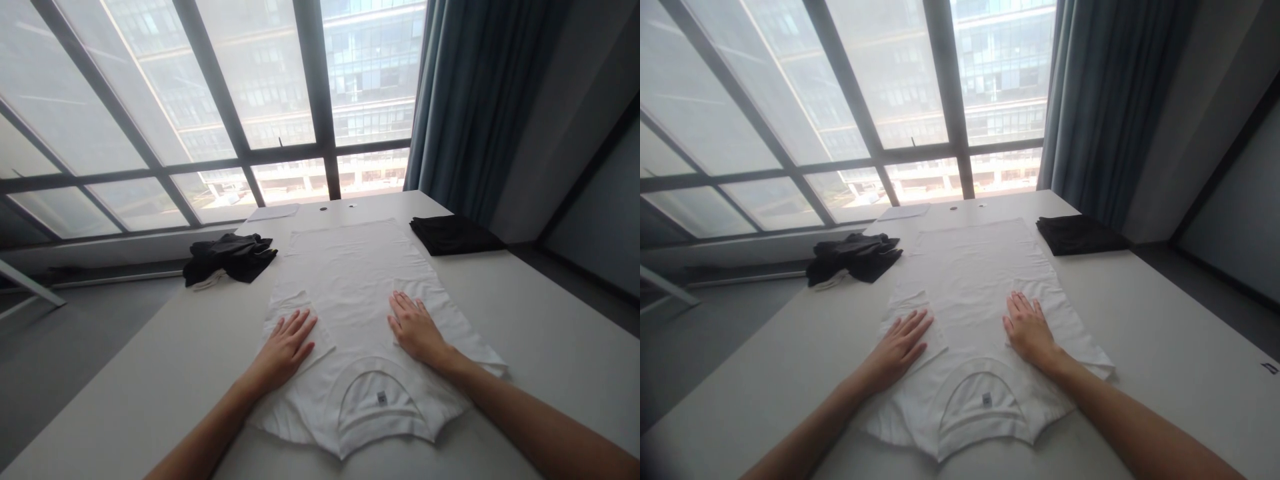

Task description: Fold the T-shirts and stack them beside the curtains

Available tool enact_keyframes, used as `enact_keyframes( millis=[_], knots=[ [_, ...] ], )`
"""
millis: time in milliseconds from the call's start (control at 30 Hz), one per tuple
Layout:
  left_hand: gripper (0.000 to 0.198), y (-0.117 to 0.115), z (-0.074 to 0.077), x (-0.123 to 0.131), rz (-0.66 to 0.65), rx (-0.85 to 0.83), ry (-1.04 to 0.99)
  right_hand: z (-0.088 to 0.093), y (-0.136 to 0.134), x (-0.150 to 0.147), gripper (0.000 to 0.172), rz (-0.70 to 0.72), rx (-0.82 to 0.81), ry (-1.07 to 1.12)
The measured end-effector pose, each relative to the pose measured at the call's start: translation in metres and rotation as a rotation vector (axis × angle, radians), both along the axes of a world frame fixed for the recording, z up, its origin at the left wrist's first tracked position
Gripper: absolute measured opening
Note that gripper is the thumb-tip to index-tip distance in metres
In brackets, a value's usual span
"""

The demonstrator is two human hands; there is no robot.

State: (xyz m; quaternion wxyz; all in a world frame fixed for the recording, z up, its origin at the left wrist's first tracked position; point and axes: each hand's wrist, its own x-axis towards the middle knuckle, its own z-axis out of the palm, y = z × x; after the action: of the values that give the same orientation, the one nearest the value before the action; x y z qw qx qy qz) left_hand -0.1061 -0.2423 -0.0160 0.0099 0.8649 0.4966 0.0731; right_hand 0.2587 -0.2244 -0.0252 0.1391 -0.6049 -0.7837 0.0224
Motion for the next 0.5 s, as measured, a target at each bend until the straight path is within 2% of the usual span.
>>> enact_keyframes(
  millis=[500],
  knots=[
    [0.055,-0.0021,0.0036,0.0017,0.020,-0.039,0.009,0.0002,-0.0006,-0.0006,0.055,-0.010,-0.005,-0.021]
  ],
)
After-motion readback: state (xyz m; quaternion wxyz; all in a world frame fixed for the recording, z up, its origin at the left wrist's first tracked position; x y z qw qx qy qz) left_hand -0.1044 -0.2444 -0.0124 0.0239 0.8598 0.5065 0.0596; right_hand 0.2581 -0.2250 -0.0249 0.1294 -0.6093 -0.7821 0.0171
